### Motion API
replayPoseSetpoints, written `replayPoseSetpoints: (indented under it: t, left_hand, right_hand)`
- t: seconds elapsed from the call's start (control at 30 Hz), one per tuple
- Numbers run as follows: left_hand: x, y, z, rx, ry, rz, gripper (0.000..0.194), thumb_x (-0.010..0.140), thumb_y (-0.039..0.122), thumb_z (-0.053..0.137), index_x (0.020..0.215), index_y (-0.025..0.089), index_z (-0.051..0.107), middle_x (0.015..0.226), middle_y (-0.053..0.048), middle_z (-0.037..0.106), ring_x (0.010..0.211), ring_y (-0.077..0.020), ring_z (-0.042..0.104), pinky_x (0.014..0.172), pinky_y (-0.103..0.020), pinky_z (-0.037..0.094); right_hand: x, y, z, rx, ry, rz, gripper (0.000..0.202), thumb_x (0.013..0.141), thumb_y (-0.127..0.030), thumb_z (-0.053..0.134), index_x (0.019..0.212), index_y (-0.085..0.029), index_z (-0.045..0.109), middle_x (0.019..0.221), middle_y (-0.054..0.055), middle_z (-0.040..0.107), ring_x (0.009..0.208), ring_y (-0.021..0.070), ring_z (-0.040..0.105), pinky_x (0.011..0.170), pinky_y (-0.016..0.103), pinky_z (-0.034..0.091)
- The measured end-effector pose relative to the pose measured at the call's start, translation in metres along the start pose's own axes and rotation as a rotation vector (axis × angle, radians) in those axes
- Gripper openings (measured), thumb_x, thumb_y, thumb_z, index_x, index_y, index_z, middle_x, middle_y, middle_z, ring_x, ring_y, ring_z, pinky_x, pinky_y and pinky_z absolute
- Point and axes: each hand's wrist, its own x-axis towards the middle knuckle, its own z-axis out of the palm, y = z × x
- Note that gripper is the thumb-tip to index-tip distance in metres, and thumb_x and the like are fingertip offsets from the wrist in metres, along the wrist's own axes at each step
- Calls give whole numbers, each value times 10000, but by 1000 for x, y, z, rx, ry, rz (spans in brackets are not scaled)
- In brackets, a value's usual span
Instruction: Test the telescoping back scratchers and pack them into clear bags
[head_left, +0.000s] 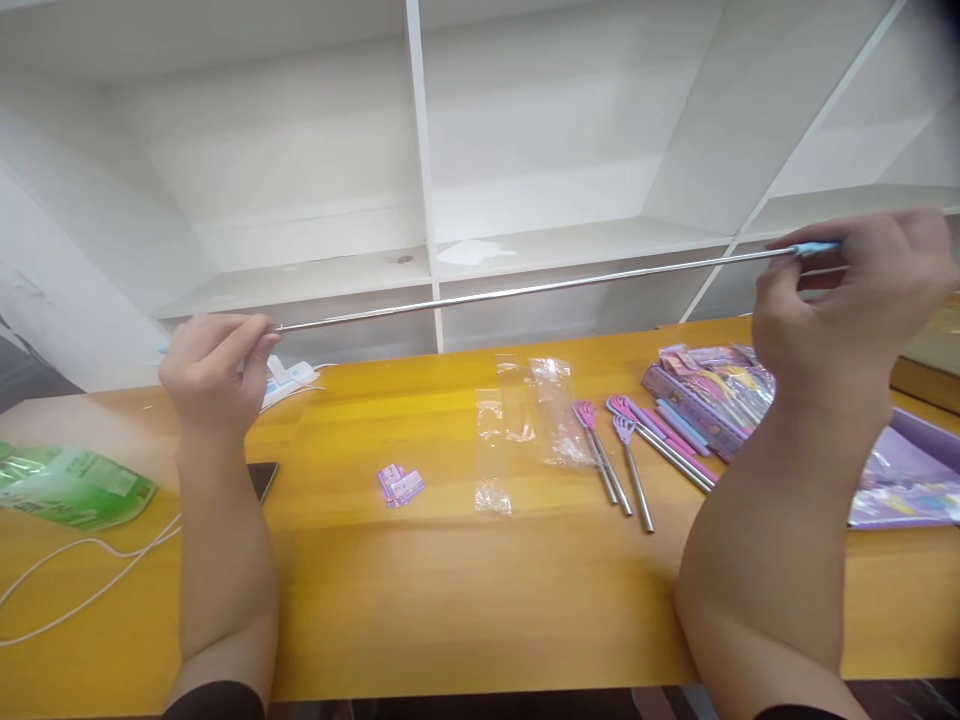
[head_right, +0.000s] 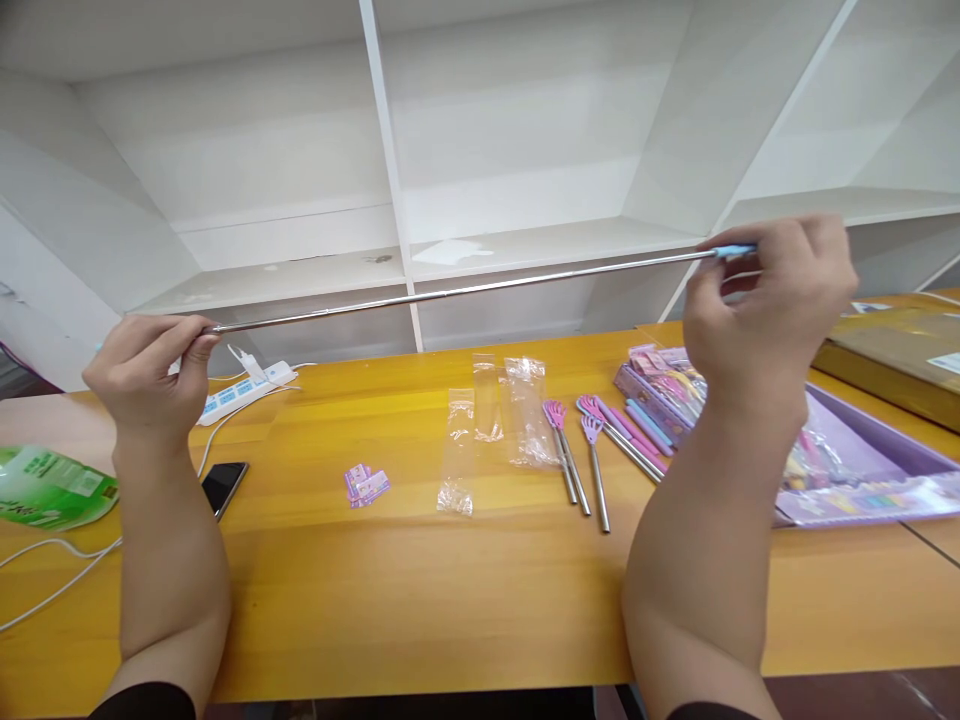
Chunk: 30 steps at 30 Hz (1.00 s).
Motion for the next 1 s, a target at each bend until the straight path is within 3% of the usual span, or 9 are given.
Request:
replayPoseSetpoints:
  t: [0.23, 0.37, 0.57, 0.63, 0.73, 0.87, 1.0]
  left_hand:
    - [-2, -11, 2, 15, 29, 35, 210, 1020, 385, 705, 893, 244, 797, 788, -33, 782, 736, -193, 633, 679, -343, 476]
    - [-3, -16, 2, -18, 62, 99, 109, 996, 335, 746, 957, 264, 818, 813, -26, 791, 730, -199, 635, 668, -349, 482]
    - [0, -16, -6, -43, 105, 125, 78, 993, 301, 759, 971, 263, 824, 824, -30, 801, 714, -193, 634, 653, -344, 474]
    - [2, -9, -8, -58, 126, 142, 62, 983, 299, 777, 959, 264, 822, 821, -27, 805, 704, -186, 632, 646, -338, 470]
    - [5, 16, -8, -70, 101, 163, 48, 964, 299, 802, 933, 266, 816, 794, -23, 802, 687, -181, 630, 637, -335, 462]
    - [4, 51, 3, -69, 28, 88, 115, 1023, 289, 720, 955, 262, 808, 799, -43, 788, 704, -193, 651, 648, -339, 473]
    - [-1, 59, 12, -103, -14, 63, 92, 1012, 304, 728, 991, 276, 813, 825, -50, 788, 702, -205, 664, 665, -342, 489]
  right_hand:
    - [-2, 1, 4, 27, 11, -21, 219, 752, -132, 725, 953, -202, 777, 1061, 96, 684, 557, 107, 602, 571, 326, 544]
    - [0, -5, 6, 3, 9, 16, 194, 731, -130, 729, 899, -224, 748, 1100, 121, 689, 518, 98, 540, 558, 348, 519]
    - [6, -9, 3, -44, -5, 119, 251, 691, -67, 682, 908, -188, 724, 1075, 109, 584, 526, 87, 426, 598, 394, 465]
    - [5, -17, 0, -41, -20, 110, 237, 698, -69, 670, 897, -192, 708, 1024, 99, 577, 532, 97, 421, 605, 393, 436]
    - [-3, -43, -3, 26, -45, -50, 164, 741, -122, 676, 869, -224, 677, 959, 75, 626, 539, 108, 437, 625, 373, 439]
    - [-15, -76, 0, 157, -5, -209, 124, 819, -194, 672, 936, -212, 709, 1074, 130, 687, 566, 106, 413, 605, 356, 463]
    - [-16, -78, 3, 160, 15, -226, 169, 775, -157, 656, 922, -215, 717, 1051, 109, 678, 543, 97, 378, 573, 362, 447]
